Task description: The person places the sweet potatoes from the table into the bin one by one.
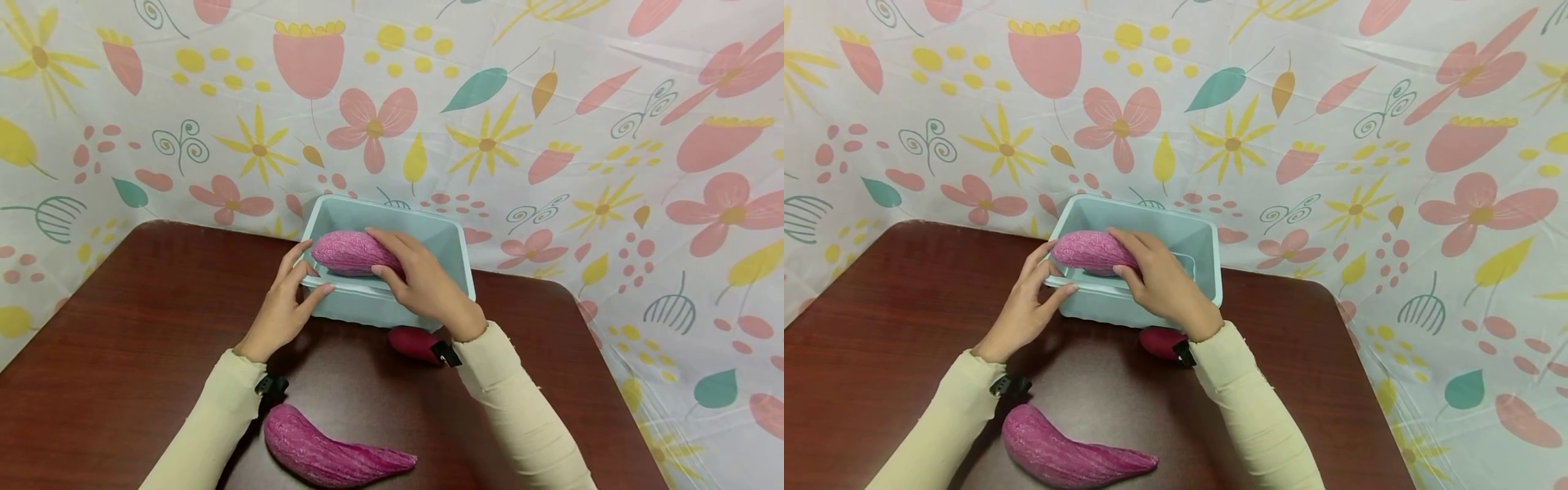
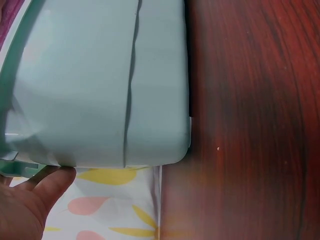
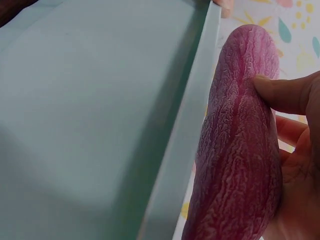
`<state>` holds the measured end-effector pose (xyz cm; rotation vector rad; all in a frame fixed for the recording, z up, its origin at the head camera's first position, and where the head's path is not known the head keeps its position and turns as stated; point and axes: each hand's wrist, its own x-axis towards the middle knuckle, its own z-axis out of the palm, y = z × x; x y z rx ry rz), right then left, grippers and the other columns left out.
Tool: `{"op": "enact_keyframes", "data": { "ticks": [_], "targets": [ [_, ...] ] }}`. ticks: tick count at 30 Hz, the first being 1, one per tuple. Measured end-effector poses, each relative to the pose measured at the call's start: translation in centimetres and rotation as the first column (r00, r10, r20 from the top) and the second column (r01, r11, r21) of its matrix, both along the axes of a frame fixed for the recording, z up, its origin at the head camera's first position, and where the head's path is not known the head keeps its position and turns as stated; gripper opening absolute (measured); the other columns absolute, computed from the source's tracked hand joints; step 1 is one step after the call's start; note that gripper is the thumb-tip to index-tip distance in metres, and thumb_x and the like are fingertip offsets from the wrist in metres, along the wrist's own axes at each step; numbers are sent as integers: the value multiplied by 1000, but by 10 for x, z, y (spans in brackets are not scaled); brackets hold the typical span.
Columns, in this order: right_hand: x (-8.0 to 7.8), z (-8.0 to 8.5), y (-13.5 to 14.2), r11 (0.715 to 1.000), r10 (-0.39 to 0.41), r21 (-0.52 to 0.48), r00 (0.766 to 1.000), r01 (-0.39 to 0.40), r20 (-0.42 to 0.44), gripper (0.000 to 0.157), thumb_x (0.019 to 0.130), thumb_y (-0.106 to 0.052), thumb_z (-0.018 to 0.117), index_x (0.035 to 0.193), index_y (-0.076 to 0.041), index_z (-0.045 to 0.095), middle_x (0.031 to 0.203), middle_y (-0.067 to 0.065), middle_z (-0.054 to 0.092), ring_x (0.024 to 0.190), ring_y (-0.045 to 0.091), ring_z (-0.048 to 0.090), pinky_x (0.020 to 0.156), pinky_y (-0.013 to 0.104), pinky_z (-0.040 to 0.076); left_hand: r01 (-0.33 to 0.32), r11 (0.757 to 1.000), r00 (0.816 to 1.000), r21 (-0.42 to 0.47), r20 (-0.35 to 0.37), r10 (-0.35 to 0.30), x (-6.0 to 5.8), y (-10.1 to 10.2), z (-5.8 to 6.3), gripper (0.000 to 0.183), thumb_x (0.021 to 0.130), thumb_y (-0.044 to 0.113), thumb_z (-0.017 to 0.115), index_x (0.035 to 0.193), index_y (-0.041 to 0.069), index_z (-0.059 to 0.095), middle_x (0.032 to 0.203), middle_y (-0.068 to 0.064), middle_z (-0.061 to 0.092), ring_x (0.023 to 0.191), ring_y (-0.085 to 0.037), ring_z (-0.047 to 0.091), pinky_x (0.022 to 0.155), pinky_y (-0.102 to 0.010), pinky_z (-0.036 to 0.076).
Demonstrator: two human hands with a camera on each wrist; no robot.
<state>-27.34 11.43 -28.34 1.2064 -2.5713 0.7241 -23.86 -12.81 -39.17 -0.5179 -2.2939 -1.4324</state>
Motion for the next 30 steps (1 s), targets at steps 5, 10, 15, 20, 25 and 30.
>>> {"op": "enact_keyframes", "data": {
  "ticks": [5, 10, 15, 20, 25, 30],
  "targets": [
    [-3, 2, -3, 1000, 0, 2, 1000, 0, 0, 56, 99, -19, 64, 151, -11, 44, 142, 10, 58, 130, 26, 55, 111, 45, 45, -6, 1000, 1000, -8, -5, 6, -1, -1, 0, 19, 97, 21, 68, 101, 9, 53, 166, -4, 23, 147, -25, 35, 103, -47, 41],
    [-8, 3, -7, 1000, -2, 20, 1000, 2, 7, 57, 98, -18, 66, 151, -11, 44, 144, 10, 56, 133, 26, 53, 113, 45, 43, -5, 1000, 1000, -9, 1, 5, 0, -1, 0, 19, 97, 21, 68, 103, 11, 54, 166, -3, 23, 149, -24, 33, 108, -49, 41],
    [-16, 1, -10, 999, -3, 46, 1000, 2, 7, 57, 98, -18, 66, 151, -11, 45, 145, 10, 56, 135, 26, 52, 114, 45, 43, -5, 1000, 1000, -7, 8, 5, 0, 0, -1, 19, 98, 22, 67, 102, 11, 53, 166, -3, 23, 148, -24, 34, 106, -48, 42],
    [-26, -5, -11, 998, -17, 68, 999, 14, 33, 57, 98, -16, 65, 151, -10, 44, 146, 10, 55, 136, 26, 51, 114, 46, 42, -9, 1000, 1000, -9, 16, 9, 1, -1, -1, 19, 98, 23, 67, 101, 12, 52, 166, -3, 23, 147, -24, 35, 99, -45, 43],
    [-31, -12, -8, 996, -42, 84, 997, 36, 69, 56, 99, -17, 64, 151, -11, 44, 148, 10, 54, 138, 26, 50, 115, 46, 40, -13, 1000, 1000, -11, 9, 13, 1, -1, -1, 19, 97, 22, 68, 99, 12, 52, 166, -5, 24, 146, -25, 36, 93, -47, 42],
    [-36, -19, -6, 994, -65, 98, 992, 54, 107, 55, 100, -18, 63, 151, -10, 44, 148, 11, 53, 138, 28, 49, 115, 48, 40, -11, 1000, 1000, -13, 19, 11, 0, -1, 0, 19, 98, 23, 67, 99, 12, 52, 167, -2, 23, 146, -25, 37, 92, -48, 42]
  ]
}}
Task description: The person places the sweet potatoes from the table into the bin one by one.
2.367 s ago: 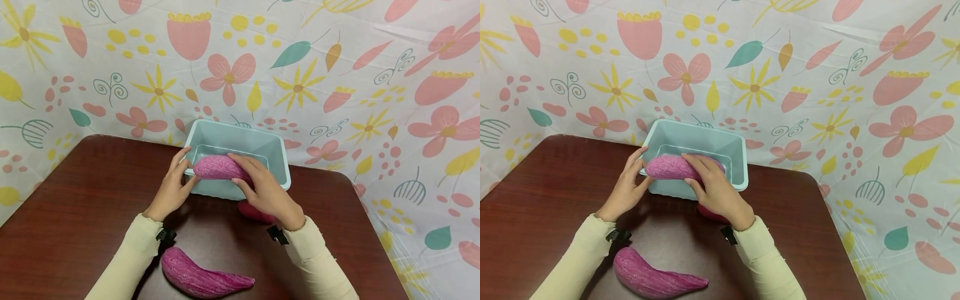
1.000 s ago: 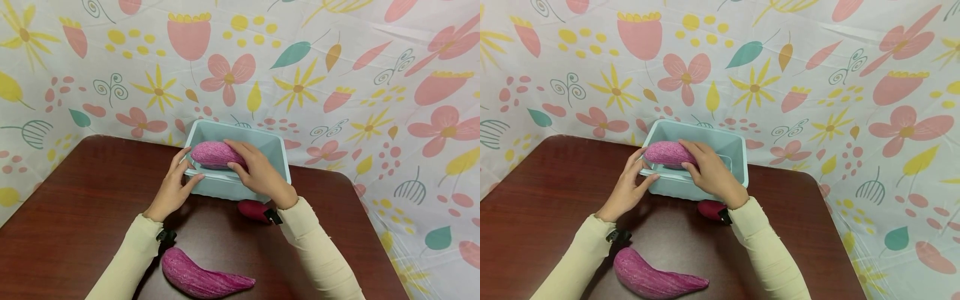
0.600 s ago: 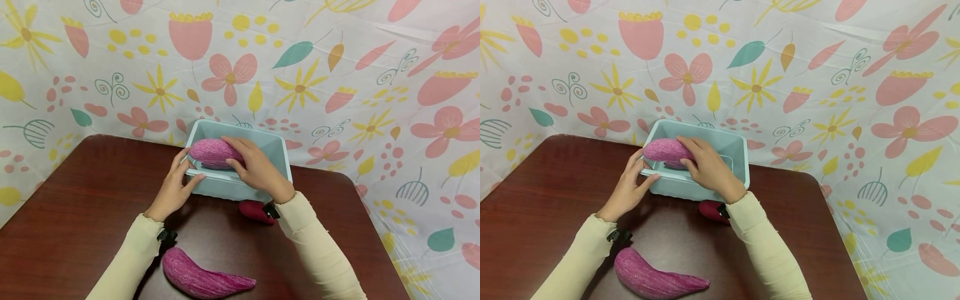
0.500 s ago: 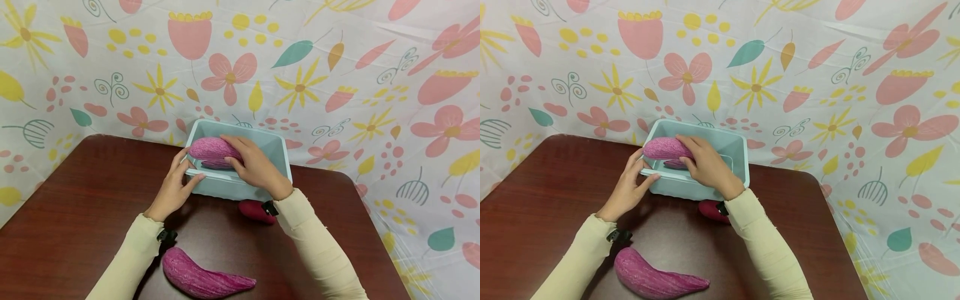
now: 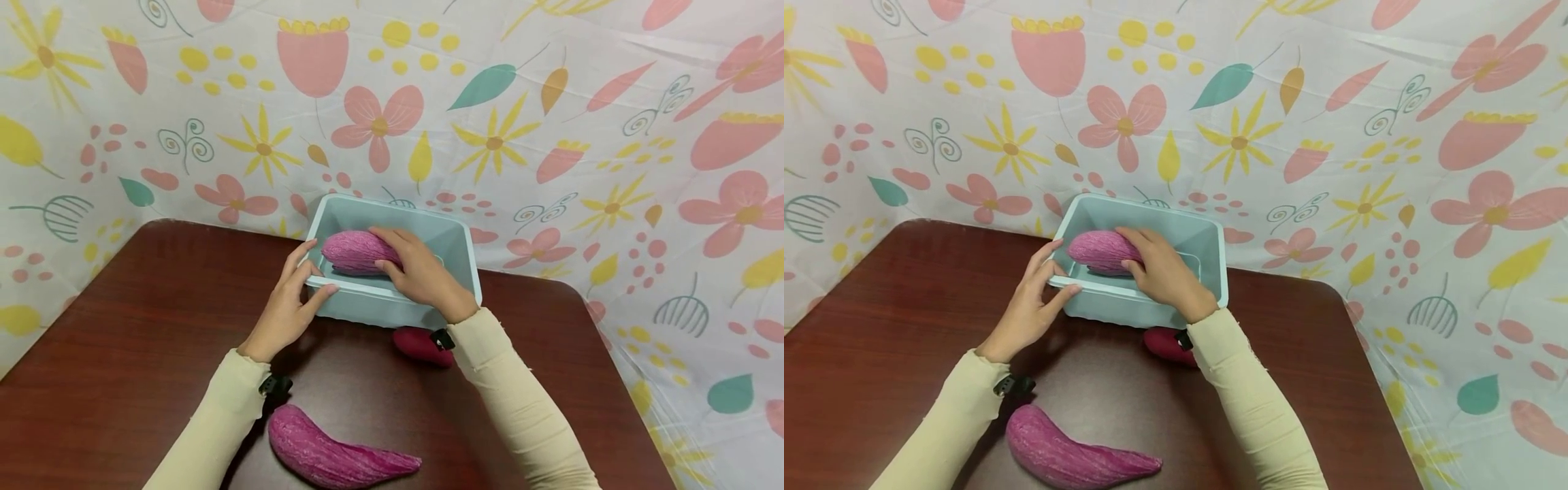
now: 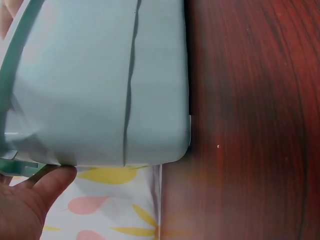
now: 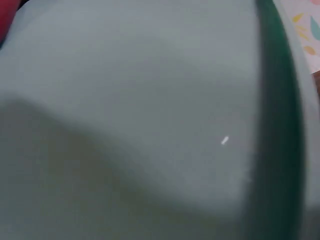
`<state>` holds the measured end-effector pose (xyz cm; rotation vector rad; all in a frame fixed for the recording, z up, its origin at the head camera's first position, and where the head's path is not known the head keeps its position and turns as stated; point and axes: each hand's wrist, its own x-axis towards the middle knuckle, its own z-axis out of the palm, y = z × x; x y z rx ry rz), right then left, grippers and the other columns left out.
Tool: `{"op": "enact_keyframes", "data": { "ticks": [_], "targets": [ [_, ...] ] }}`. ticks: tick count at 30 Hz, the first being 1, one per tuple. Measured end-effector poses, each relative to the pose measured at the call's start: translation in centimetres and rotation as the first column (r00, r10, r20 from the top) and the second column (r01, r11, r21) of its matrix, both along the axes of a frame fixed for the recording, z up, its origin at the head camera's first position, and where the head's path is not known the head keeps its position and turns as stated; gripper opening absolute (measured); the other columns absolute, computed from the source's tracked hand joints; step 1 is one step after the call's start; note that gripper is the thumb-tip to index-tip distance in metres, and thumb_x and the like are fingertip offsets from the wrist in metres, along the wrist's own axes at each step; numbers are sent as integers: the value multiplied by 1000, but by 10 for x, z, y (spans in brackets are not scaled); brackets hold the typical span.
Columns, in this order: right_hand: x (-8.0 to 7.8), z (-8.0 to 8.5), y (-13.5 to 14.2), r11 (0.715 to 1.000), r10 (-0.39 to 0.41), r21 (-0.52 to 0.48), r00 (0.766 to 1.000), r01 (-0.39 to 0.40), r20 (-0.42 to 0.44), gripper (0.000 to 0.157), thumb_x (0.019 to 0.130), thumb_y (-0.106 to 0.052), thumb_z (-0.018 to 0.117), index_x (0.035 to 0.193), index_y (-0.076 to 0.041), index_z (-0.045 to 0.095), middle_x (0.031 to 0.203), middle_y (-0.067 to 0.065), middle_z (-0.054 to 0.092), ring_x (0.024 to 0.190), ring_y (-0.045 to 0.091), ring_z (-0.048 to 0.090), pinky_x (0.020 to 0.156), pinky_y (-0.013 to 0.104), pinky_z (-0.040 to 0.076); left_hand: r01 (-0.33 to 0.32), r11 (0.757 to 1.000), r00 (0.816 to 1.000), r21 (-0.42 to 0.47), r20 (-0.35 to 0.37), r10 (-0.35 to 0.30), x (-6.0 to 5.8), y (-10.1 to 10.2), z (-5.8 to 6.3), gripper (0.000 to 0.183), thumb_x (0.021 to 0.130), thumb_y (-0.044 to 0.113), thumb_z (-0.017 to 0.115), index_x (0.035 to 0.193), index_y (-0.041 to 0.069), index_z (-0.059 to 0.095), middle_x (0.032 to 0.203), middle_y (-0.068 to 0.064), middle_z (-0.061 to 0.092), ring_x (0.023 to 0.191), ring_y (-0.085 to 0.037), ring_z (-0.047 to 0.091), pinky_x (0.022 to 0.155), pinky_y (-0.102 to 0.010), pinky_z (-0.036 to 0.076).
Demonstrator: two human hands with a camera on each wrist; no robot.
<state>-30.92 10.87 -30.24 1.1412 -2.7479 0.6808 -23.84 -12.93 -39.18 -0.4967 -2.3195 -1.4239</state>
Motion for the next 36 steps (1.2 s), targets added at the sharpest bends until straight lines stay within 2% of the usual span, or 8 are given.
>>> {"op": "enact_keyframes", "data": {
  "ticks": [10, 16, 20, 25, 31, 36],
  "targets": [
    [-3, -12, 9, 1000, -20, -7, 997, 21, 71, 55, 99, -19, 65, 150, -11, 45, 149, 11, 53, 140, 27, 49, 117, 47, 39, 12, 1000, 1000, 4, 16, -12, 2, 7, -1, 20, 98, 25, 67, 98, 13, 51, 166, 0, 24, 145, -27, 37, 93, -47, 42],
    [-1, -13, 12, 999, -33, -6, 997, 33, 68, 56, 99, -21, 65, 150, -13, 45, 152, 10, 51, 144, 29, 45, 120, 49, 35, 17, 1000, 1000, -1, 4, -17, 1, 9, -4, 19, 99, 24, 66, 97, 12, 52, 166, -6, 24, 146, -33, 37, 95, -48, 41],
    [3, -11, 14, 999, -43, -21, 997, 45, 66, 54, 99, -22, 65, 150, -13, 47, 151, 10, 53, 144, 29, 45, 119, 50, 35, 21, 1000, 1000, -10, -9, -21, 0, 9, -3, 18, 99, 23, 66, 97, 11, 52, 165, -11, 25, 146, -36, 38, 96, -48, 41],
    [11, -9, 19, 997, -55, -44, 997, 58, 54, 54, 98, -25, 67, 148, -15, 49, 149, 8, 54, 143, 27, 46, 119, 49, 36, 22, 1000, 1000, -6, -10, -22, 1, 9, 1, 18, 99, 22, 66, 96, 12, 52, 165, -11, 25, 147, -36, 36, 97, -47, 41],
    [22, -6, 23, 995, -18, -102, 999, 21, 32, 57, 96, -29, 70, 147, -14, 50, 148, 7, 56, 142, 25, 48, 118, 47, 38, 2, 1000, 1000, -2, -19, -2, 1, 4, 1, 19, 98, 20, 67, 96, 10, 52, 166, -5, 24, 148, -35, 35, 99, -48, 42],
    [35, -5, 26, 994, -12, -111, 1000, 11, -13, 57, 96, -32, 70, 147, -15, 51, 146, 5, 58, 139, 24, 50, 117, 45, 38, -7, 1000, 999, 1, -31, 7, 2, 3, 1, 18, 97, 19, 68, 96, 9, 53, 166, -6, 26, 147, -36, 38, 97, -45, 42]
  ]
}}
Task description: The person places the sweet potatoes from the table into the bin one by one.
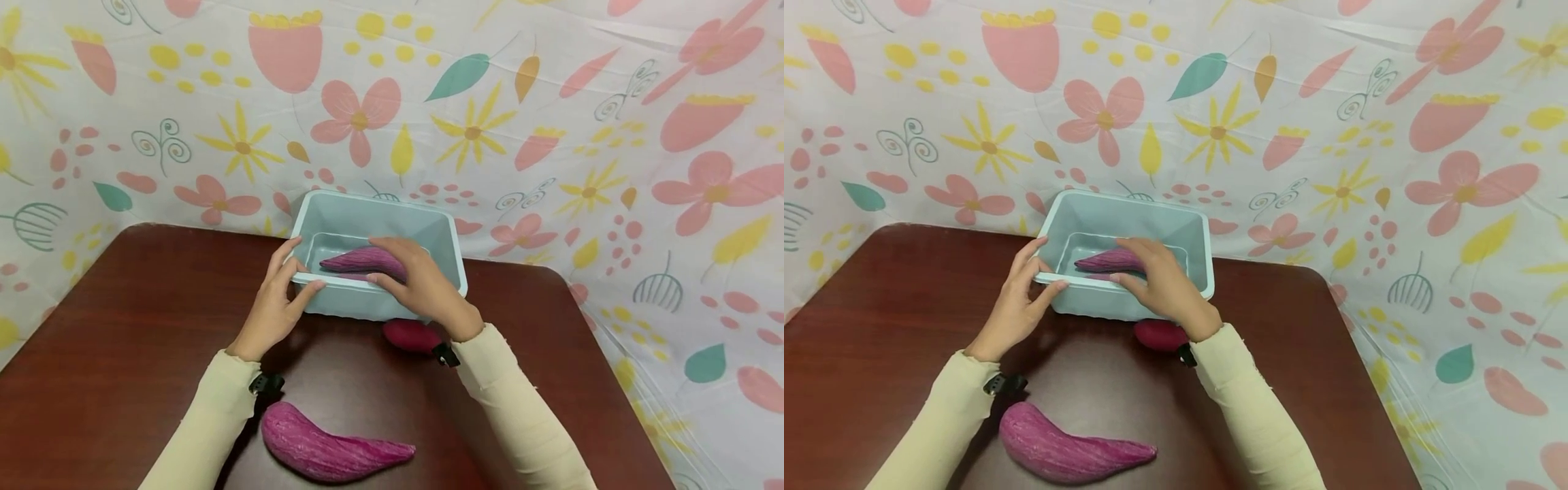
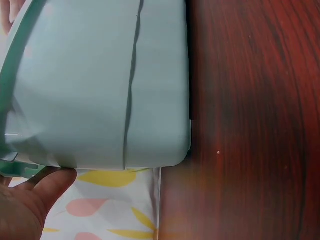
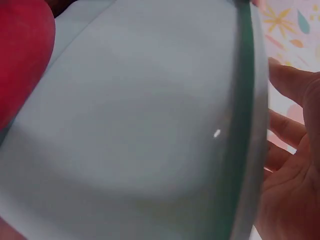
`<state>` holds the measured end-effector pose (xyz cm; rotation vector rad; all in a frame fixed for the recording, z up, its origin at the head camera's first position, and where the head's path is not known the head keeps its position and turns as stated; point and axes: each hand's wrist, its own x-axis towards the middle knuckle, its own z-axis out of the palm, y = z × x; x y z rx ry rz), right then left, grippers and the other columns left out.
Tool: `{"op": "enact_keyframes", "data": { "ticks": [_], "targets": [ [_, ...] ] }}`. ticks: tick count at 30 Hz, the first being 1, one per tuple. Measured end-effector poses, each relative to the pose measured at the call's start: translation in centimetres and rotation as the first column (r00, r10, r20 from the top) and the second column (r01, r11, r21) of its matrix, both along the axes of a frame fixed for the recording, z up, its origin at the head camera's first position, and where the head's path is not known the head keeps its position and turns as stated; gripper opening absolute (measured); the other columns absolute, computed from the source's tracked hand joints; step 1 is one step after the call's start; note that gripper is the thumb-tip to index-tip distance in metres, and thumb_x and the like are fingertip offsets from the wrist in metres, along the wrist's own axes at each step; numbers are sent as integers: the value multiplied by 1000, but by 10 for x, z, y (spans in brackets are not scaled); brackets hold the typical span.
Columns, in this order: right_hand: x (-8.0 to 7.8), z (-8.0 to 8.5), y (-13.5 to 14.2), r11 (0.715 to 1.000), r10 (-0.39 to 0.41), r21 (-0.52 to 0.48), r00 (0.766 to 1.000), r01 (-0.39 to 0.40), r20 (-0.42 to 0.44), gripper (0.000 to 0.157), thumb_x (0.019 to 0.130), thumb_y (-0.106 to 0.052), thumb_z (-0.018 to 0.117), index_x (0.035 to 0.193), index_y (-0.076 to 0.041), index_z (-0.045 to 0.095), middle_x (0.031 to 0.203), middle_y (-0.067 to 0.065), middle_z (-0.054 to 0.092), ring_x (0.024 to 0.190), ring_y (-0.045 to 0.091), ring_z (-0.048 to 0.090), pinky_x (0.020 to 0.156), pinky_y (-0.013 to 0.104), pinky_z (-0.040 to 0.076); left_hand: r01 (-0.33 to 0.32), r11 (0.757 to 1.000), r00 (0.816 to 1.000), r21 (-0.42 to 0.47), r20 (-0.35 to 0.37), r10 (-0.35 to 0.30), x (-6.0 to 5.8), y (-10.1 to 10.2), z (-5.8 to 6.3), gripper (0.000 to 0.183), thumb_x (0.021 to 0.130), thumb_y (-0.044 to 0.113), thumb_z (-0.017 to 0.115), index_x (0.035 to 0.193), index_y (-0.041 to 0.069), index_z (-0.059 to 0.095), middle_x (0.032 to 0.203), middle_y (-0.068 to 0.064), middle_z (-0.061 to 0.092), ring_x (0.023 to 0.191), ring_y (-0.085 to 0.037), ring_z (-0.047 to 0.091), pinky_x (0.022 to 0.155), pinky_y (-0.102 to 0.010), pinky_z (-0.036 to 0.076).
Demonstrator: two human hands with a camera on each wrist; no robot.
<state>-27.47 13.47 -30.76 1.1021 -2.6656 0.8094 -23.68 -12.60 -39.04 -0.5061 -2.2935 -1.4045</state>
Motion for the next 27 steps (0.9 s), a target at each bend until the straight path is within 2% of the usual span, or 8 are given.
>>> {"op": "enact_keyframes", "data": {
  "ticks": [8, 17, 21, 27],
  "targets": [
    [28, 0, 3, 997, 67, -36, 989, -72, -129, 59, 93, -28, 75, 145, -15, 52, 142, 5, 60, 135, 21, 54, 115, 43, 39, -1, 1000, 1000, -1, 4, 1, 0, -1, 0, 19, 98, 19, 68, 95, 8, 52, 164, -13, 26, 147, -36, 36, 100, -49, 43],
    [69, -10, 0, 999, 40, -24, 994, -43, -97, 62, 92, -31, 75, 148, -19, 50, 148, 0, 55, 138, 19, 49, 115, 42, 40, 10, 1000, 1000, -2, -1, -10, 0, 0, 1, 19, 98, 19, 67, 97, 8, 52, 164, -15, 26, 147, -36, 36, 101, -50, 43],
    [81, -14, -3, 999, 37, -27, 992, -40, -122, 61, 91, -31, 76, 145, -15, 53, 146, 1, 57, 137, 19, 51, 114, 41, 41, 15, 1000, 1000, 1, -2, -15, 0, 0, 0, 18, 98, 19, 67, 97, 9, 52, 165, -14, 25, 148, -36, 36, 100, -49, 43],
    [94, -23, -9, 996, 82, -16, 988, -85, -134, 61, 92, -33, 75, 146, -17, 51, 145, 1, 57, 135, 21, 53, 112, 40, 42, 14, 1000, 1000, 0, -6, -14, 0, -1, 0, 18, 98, 19, 67, 97, 9, 52, 165, -15, 25, 148, -37, 36, 102, -51, 42]
  ]
}}
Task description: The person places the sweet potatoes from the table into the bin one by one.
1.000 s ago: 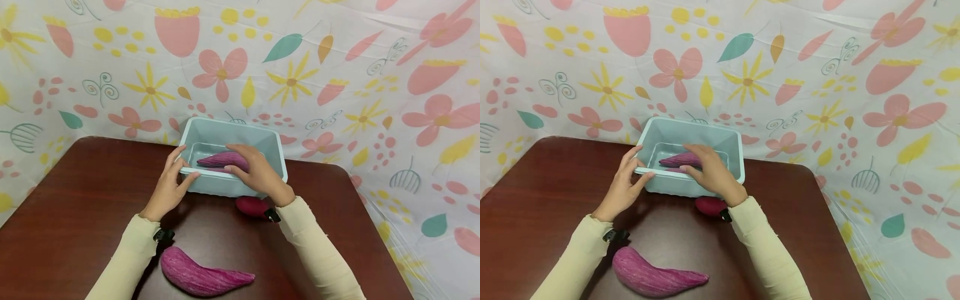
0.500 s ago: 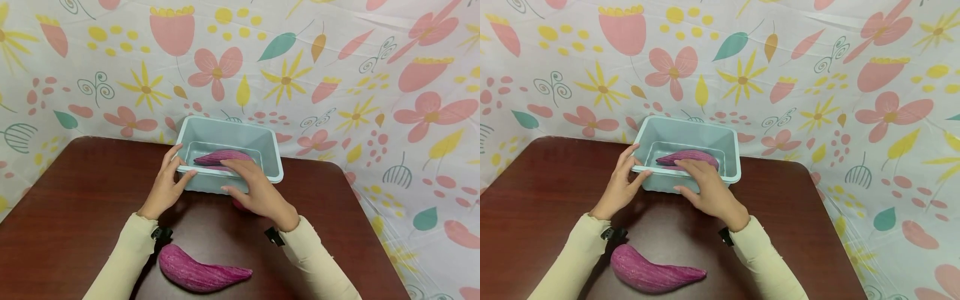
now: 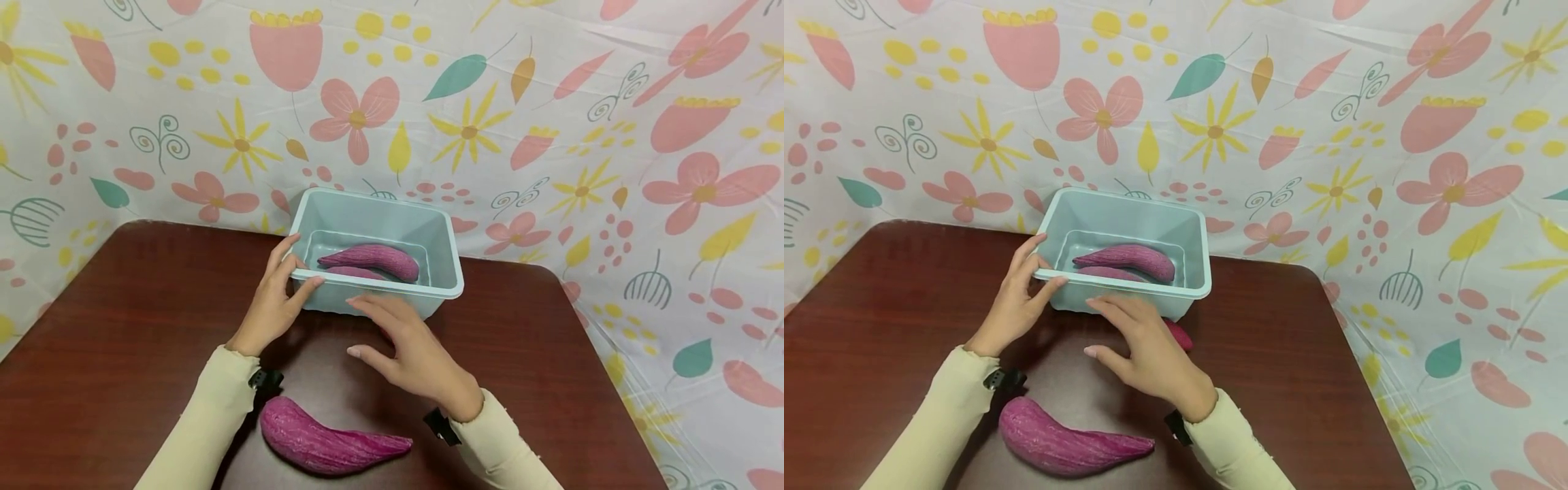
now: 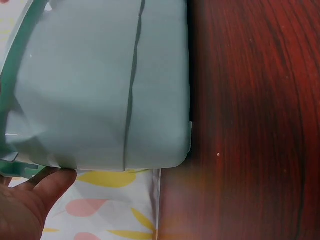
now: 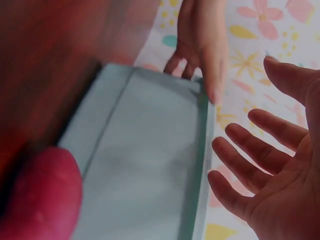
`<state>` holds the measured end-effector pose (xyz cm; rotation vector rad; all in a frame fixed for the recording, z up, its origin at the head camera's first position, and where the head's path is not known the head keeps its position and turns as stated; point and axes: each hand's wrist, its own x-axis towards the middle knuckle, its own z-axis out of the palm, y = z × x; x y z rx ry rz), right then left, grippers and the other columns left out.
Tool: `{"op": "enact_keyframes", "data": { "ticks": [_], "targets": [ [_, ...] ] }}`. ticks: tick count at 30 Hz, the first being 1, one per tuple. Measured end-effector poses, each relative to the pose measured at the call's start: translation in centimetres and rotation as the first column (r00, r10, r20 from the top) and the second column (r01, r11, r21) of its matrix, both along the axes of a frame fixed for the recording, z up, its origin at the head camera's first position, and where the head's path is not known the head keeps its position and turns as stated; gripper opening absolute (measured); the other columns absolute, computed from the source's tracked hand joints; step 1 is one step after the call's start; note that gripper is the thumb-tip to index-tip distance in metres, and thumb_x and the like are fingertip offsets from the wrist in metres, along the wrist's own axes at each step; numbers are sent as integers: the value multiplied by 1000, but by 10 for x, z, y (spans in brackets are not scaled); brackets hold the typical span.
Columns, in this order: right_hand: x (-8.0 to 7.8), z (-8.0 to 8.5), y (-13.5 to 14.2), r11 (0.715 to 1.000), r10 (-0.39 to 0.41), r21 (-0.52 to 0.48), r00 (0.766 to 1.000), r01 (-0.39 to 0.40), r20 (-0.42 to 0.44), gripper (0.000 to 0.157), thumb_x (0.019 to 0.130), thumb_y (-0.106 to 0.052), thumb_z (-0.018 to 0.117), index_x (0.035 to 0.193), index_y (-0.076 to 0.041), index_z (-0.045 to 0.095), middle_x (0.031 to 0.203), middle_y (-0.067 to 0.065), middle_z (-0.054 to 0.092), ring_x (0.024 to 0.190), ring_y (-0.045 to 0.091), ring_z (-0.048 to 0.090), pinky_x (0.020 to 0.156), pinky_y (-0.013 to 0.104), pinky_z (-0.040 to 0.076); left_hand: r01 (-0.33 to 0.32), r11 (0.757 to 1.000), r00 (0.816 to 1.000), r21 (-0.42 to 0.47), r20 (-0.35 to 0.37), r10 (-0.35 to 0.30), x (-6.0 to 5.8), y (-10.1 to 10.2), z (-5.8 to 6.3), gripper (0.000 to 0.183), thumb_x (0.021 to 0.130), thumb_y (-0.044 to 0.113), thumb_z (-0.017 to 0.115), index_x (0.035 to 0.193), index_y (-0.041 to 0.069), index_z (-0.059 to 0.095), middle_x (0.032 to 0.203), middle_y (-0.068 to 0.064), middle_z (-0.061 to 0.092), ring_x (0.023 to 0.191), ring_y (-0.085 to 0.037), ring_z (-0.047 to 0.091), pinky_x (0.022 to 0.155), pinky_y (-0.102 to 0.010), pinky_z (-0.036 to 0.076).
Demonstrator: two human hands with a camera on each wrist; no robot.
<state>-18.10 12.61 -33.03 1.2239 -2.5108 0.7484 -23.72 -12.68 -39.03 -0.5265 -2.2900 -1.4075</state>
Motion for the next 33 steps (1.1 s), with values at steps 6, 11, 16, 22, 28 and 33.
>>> {"op": "enact_keyframes", "data": {
  "ticks": [6, 11, 16, 22, 28, 33],
  "targets": [
    [9, -13, -4, 1000, 2, 16, 1000, -2, 19, 60, 93, -35, 74, 146, -18, 52, 143, 0, 58, 134, 21, 53, 111, 41, 44, 0, 1000, 1000, -7, -4, 0, 0, 0, -1, 19, 98, 20, 67, 97, 8, 52, 165, -14, 25, 147, -37, 37, 103, -52, 42],
    [18, -21, -4, 999, -19, 33, 998, 17, 60, 59, 93, -37, 73, 146, -24, 51, 144, -2, 57, 135, 18, 53, 110, 42, 45, 1, 1000, 1000, 1, -1, -1, 0, 0, -1, 19, 98, 20, 67, 96, 8, 52, 165, -13, 25, 147, -37, 37, 104, -52, 41],
    [26, -26, -4, 999, -31, 33, 993, 27, 112, 57, 94, -38, 72, 146, -27, 50, 145, -7, 56, 134, 13, 52, 110, 40, 44, 8, 1000, 1000, 2, 4, -8, 0, -1, 0, 19, 98, 20, 67, 97, 8, 52, 165, -13, 25, 148, -37, 36, 102, -50, 42],
    [34, -35, -6, 1000, -3, 17, 997, 1, 80, 56, 95, -39, 70, 146, -25, 49, 144, -5, 57, 133, 16, 53, 110, 43, 43, 4, 1000, 1000, 3, 1, -4, 0, -1, 1, 18, 98, 19, 67, 97, 9, 52, 165, -13, 25, 147, -36, 37, 100, -49, 42],
    [41, -42, -11, 998, 55, -2, 997, -55, 55, 58, 95, -36, 71, 146, -22, 49, 142, -3, 58, 130, 15, 55, 107, 40, 46, 8, 1000, 1000, 3, 6, -9, 0, -1, 1, 18, 98, 19, 67, 97, 8, 52, 165, -15, 25, 148, -37, 35, 102, -51, 41],
    [50, -49, -14, 997, 74, 13, 994, -75, 85, 59, 94, -37, 71, 146, -20, 49, 143, -3, 58, 131, 14, 55, 106, 39, 46, 14, 1000, 1000, 10, 11, -14, 0, -1, 1, 18, 98, 19, 67, 96, 8, 52, 165, -14, 24, 148, -37, 34, 103, -52, 40]
  ]
}}
